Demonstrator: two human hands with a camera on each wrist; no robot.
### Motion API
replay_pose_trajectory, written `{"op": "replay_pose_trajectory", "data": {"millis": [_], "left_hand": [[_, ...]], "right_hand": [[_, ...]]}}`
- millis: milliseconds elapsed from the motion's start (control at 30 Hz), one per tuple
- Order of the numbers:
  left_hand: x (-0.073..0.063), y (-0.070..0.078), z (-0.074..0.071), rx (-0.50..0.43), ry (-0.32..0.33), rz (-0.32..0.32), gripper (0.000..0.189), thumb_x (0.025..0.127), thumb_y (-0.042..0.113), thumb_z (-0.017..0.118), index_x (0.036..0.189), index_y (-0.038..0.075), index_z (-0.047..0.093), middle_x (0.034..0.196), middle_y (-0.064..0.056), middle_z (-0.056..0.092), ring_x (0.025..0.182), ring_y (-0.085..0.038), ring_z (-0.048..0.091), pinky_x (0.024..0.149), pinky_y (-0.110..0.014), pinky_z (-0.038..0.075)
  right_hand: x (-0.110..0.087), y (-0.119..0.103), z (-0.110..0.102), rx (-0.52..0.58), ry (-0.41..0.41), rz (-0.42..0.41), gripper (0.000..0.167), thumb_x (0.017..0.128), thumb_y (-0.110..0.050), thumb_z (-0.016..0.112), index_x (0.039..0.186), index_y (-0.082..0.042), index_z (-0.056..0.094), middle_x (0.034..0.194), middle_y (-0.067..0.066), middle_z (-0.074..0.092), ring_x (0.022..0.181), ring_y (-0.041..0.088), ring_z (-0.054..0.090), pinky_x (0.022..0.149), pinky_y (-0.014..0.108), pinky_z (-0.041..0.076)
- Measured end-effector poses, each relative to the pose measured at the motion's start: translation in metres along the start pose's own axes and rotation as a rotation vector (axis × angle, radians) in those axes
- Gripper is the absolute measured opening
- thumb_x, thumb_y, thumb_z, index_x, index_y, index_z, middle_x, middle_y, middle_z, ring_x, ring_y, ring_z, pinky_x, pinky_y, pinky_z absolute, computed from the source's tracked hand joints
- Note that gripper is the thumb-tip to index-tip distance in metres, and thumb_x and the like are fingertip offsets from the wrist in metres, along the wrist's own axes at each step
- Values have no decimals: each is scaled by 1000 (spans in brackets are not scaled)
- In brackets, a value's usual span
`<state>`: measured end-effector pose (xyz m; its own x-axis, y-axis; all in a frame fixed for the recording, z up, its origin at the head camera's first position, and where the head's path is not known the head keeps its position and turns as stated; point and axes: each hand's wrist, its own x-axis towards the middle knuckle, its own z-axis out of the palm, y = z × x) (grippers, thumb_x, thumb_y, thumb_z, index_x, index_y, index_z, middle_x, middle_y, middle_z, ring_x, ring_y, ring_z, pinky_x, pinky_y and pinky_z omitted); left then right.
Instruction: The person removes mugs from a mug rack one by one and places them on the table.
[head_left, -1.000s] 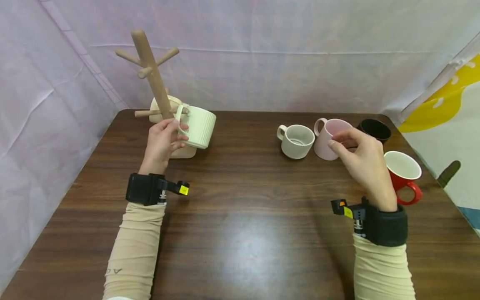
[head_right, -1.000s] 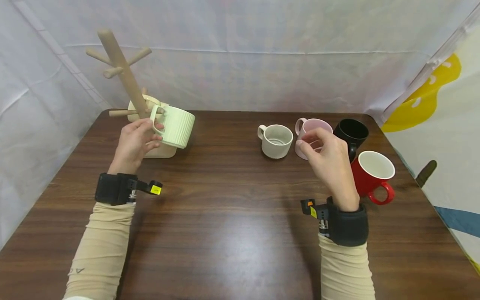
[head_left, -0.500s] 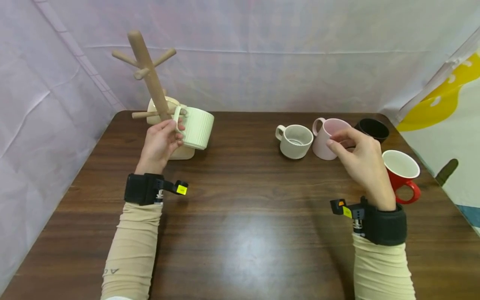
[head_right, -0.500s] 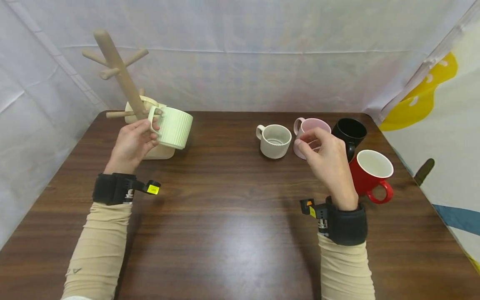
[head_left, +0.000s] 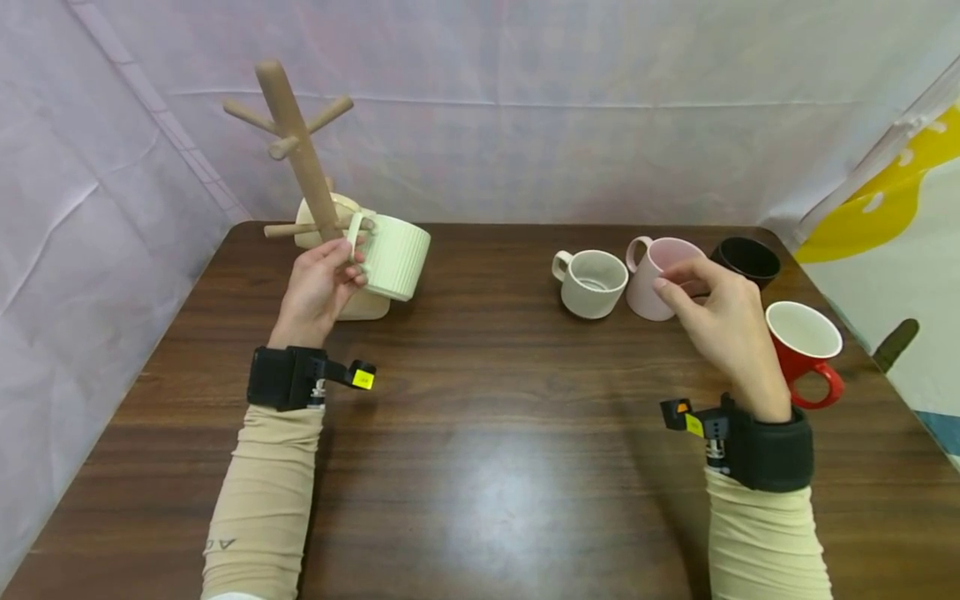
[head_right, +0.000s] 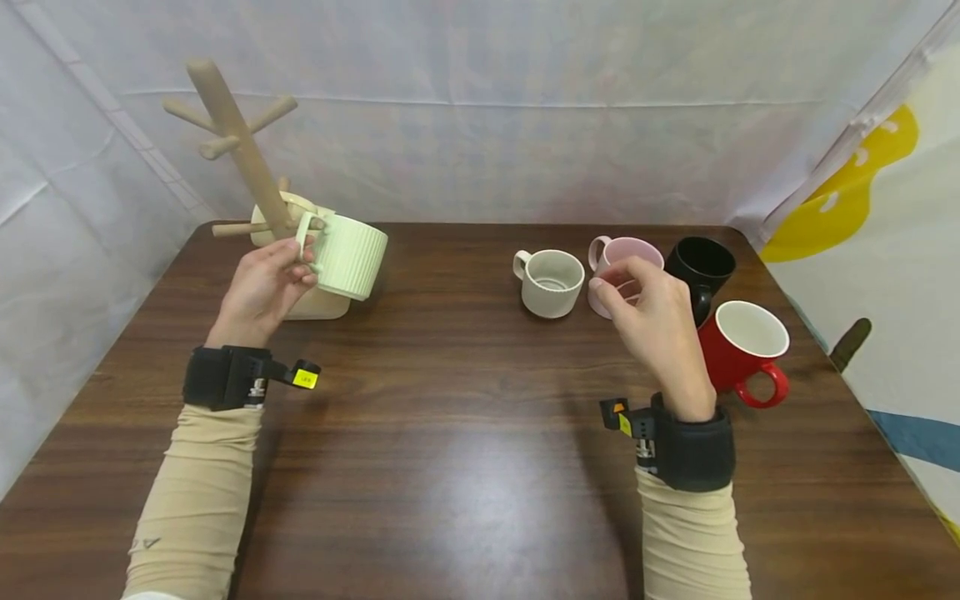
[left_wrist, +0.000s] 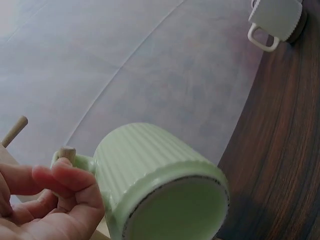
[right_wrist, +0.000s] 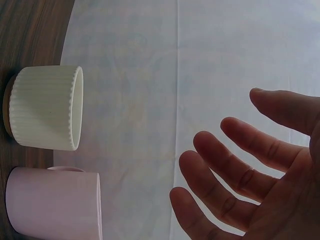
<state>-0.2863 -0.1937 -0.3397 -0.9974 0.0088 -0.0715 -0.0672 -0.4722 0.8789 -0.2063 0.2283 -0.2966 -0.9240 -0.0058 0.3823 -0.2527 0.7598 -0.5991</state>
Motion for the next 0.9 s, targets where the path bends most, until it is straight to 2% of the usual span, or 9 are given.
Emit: {"op": "replay_pose_trajectory", "data": {"millis": [133, 267, 367, 467, 733, 900], "left_hand": [[0, 1, 1, -17, 5, -13, 27, 108, 12, 44, 126, -7, 52, 98, -8, 48, 69, -9, 41, 66, -19, 43], [0, 1, 1, -60, -1, -29, 37, 109, 10, 39, 140, -11, 39, 108, -8, 45, 71, -8, 40, 67, -19, 42], [-1, 1, 1, -75, -4, -30, 41, 109, 10, 37, 143, -12, 34, 112, -7, 45, 71, -8, 40, 68, -18, 41], [-1, 0, 2, -86, 2, -19, 37, 109, 9, 38, 139, -11, 38, 106, -7, 47, 71, -8, 40, 67, -18, 41], [-1, -1, 5, -144, 14, 8, 20, 108, 5, 40, 114, -6, 55, 97, -7, 48, 68, -8, 42, 66, -19, 41], [-2, -1, 9, -139, -1, 17, 19, 108, 5, 39, 116, -7, 53, 107, -9, 46, 68, -8, 44, 66, -18, 43]], "right_hand": [[-1, 0, 1, 8, 5, -2, 23, 100, -16, 65, 110, 5, 68, 104, 24, 68, 89, 29, 63, 73, 8, 39], [-1, -1, 1, 10, 11, -9, 23, 100, -15, 65, 109, 5, 69, 103, 24, 69, 88, 28, 63, 72, 9, 39], [-1, -1, 2, 7, 15, -11, 23, 100, -15, 65, 109, 5, 69, 103, 23, 69, 87, 26, 62, 71, 10, 40], [-1, -2, 2, 13, 17, -7, 23, 100, -15, 65, 110, 5, 69, 104, 24, 69, 88, 28, 63, 72, 9, 40], [0, -4, 3, 26, 2, 5, 25, 101, -17, 64, 111, 6, 68, 106, 24, 67, 91, 33, 63, 74, 10, 39], [0, -4, 3, 20, 8, 8, 25, 101, -17, 64, 111, 5, 68, 105, 24, 68, 89, 29, 62, 74, 13, 40]]}}
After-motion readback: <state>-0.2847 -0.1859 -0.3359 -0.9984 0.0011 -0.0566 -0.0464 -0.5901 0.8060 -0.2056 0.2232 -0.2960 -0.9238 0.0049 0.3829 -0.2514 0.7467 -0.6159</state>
